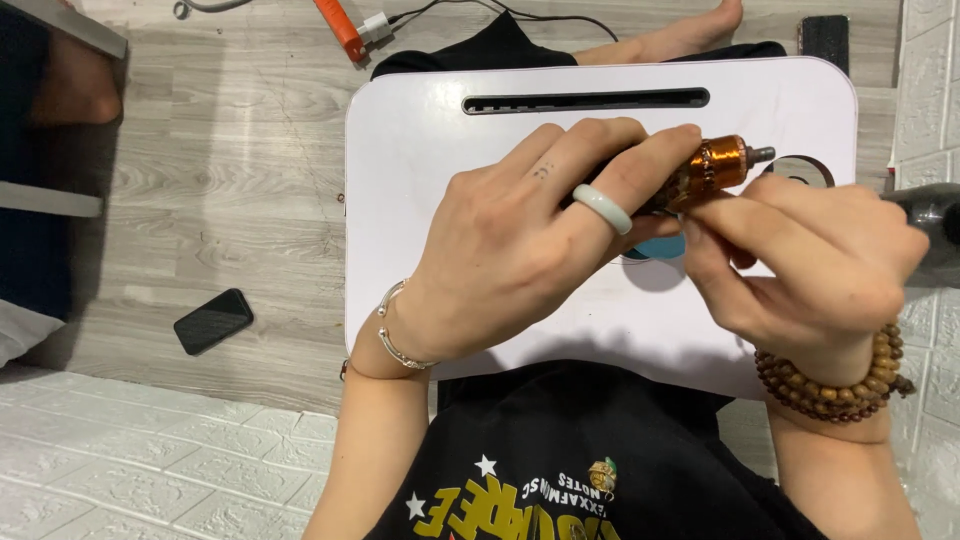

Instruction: Manually winding copper wire around the poles of a motor armature to create coils.

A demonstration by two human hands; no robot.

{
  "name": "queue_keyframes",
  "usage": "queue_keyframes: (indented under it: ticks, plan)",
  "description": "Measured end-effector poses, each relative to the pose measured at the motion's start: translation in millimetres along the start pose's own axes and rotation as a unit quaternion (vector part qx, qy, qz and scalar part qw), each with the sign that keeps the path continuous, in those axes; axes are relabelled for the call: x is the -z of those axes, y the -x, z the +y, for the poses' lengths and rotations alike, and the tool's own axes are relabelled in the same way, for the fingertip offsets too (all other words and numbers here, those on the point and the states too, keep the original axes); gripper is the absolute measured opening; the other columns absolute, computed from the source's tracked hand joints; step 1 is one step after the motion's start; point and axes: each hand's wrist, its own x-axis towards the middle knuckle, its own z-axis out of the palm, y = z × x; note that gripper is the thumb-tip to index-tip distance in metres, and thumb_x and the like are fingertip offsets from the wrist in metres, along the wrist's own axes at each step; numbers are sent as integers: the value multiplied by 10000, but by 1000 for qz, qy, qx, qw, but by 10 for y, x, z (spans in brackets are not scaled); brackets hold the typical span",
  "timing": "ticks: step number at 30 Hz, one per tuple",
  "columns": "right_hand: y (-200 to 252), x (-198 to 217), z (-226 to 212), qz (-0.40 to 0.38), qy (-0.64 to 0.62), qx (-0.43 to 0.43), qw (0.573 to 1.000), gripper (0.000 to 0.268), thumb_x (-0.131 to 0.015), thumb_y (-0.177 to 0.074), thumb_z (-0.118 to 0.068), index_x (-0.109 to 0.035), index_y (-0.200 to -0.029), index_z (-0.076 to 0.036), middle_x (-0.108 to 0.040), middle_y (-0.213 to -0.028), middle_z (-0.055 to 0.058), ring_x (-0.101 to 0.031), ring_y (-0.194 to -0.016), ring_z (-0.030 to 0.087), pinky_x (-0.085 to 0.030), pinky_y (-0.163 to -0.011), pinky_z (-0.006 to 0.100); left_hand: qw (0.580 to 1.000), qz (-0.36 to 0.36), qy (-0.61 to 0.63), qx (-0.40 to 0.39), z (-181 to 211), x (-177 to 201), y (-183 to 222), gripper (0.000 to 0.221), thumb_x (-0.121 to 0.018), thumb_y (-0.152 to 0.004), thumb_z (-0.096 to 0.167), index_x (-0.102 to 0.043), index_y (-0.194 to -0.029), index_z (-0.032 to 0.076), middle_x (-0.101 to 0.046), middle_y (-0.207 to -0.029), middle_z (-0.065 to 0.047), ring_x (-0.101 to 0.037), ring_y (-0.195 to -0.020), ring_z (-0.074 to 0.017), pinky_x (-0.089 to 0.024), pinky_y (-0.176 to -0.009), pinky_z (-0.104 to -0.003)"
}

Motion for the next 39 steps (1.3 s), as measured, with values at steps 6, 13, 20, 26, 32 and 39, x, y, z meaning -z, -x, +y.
queue_keyframes:
  ticks: [6,13,20,26,32,39]
  plan:
    - [76,82,-122,-21,104,-13,994,214,-671,-1055,-16,-759,-914,119,-444,-631,134,-351,-537,283,-297,-519,385,988,90,-120,-25,40,-67,-51,163,-683,-1104,136,-655,-1263,113,-676,-1113,9,-532,-751,-165,-486,-619,-287]
    - [122,112,-117,-6,150,30,988,229,-630,-1021,100,-824,-900,112,-438,-594,114,-352,-488,273,-280,-478,393,987,76,-136,-43,36,-63,-29,159,-696,-1087,133,-658,-1242,120,-674,-1110,10,-511,-734,-152,-450,-586,-264]
    - [182,99,-81,13,135,24,990,182,-683,-1026,216,-853,-981,169,-441,-590,134,-358,-496,286,-277,-492,443,991,48,-117,-50,72,-48,-9,165,-636,-1056,71,-640,-1213,121,-636,-1049,31,-445,-713,-152,-403,-517,-274]
    - [168,123,-37,7,97,34,995,153,-690,-1036,173,-825,-971,203,-449,-589,143,-364,-488,274,-273,-475,435,992,36,-97,-67,77,-17,18,214,-625,-1028,45,-653,-1227,115,-666,-1085,26,-470,-720,-152,-415,-510,-280]
    - [84,343,20,-84,71,39,993,223,-675,-1045,-2,-806,-1071,177,-507,-613,149,-416,-499,264,-327,-482,412,990,66,-84,-92,103,46,-46,89,-607,-1046,74,-659,-1098,124,-660,-993,44,-419,-672,-130,-342,-510,-239]
    - [-60,328,10,-113,-48,-32,992,57,-712,-960,119,-730,-1010,139,-493,-585,135,-336,-436,199,-267,-436,336,988,49,-74,-127,117,94,-23,126,-598,-1029,60,-671,-1104,130,-636,-1030,11,-408,-675,-135,-322,-509,-231]
